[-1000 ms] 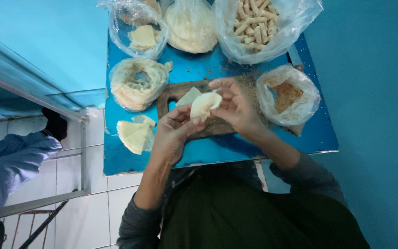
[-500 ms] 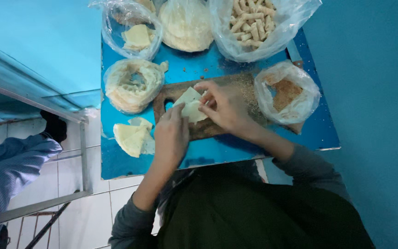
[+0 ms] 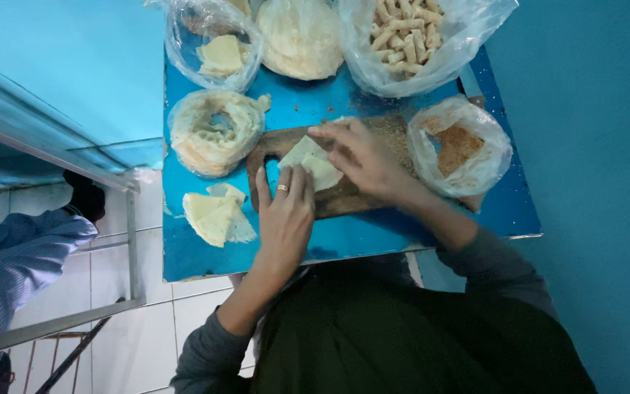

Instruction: The person sits on the floor at a low blue table and folds flat pieces of dough in half by hand, one at a time, placing each folded piece on a wooden board or onto a pile of finished pieces. Bags of dough pieces and a bag of brown powder sit on the table around the work area.

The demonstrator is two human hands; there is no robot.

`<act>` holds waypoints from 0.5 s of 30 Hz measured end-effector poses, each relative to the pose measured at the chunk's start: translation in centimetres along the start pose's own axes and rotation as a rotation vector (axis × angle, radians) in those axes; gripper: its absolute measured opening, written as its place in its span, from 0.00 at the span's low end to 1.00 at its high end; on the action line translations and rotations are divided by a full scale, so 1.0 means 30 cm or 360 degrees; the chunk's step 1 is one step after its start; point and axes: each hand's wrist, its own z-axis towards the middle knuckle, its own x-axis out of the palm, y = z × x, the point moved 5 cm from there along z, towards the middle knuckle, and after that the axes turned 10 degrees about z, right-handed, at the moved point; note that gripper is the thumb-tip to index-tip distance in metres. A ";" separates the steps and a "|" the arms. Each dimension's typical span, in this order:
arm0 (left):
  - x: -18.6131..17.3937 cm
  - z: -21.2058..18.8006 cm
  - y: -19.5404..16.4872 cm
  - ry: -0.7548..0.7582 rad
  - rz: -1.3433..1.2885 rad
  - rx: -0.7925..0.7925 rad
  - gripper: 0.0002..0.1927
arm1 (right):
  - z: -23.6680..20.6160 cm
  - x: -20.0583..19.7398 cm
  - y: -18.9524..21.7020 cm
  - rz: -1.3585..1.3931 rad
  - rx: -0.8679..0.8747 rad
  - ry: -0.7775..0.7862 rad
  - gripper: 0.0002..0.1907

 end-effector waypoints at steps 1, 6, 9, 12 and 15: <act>0.006 -0.004 0.002 -0.0025 -0.0015 -0.0011 0.23 | 0.008 -0.006 -0.001 0.0143 -0.0042 0.0036 0.23; 0.032 -0.026 0.004 -0.0110 -0.0139 -0.0076 0.24 | 0.012 0.023 -0.020 0.1068 0.0401 0.0448 0.41; 0.040 -0.038 0.004 -0.0126 -0.0128 -0.0087 0.25 | 0.016 0.014 0.012 0.1466 0.0482 0.0481 0.45; 0.045 -0.042 0.005 -0.0151 -0.0118 -0.0099 0.23 | 0.017 -0.020 0.056 0.1546 0.0457 0.0447 0.45; 0.053 -0.045 0.008 -0.0135 -0.0105 -0.0101 0.24 | 0.003 -0.055 0.112 0.0888 0.0225 0.0439 0.32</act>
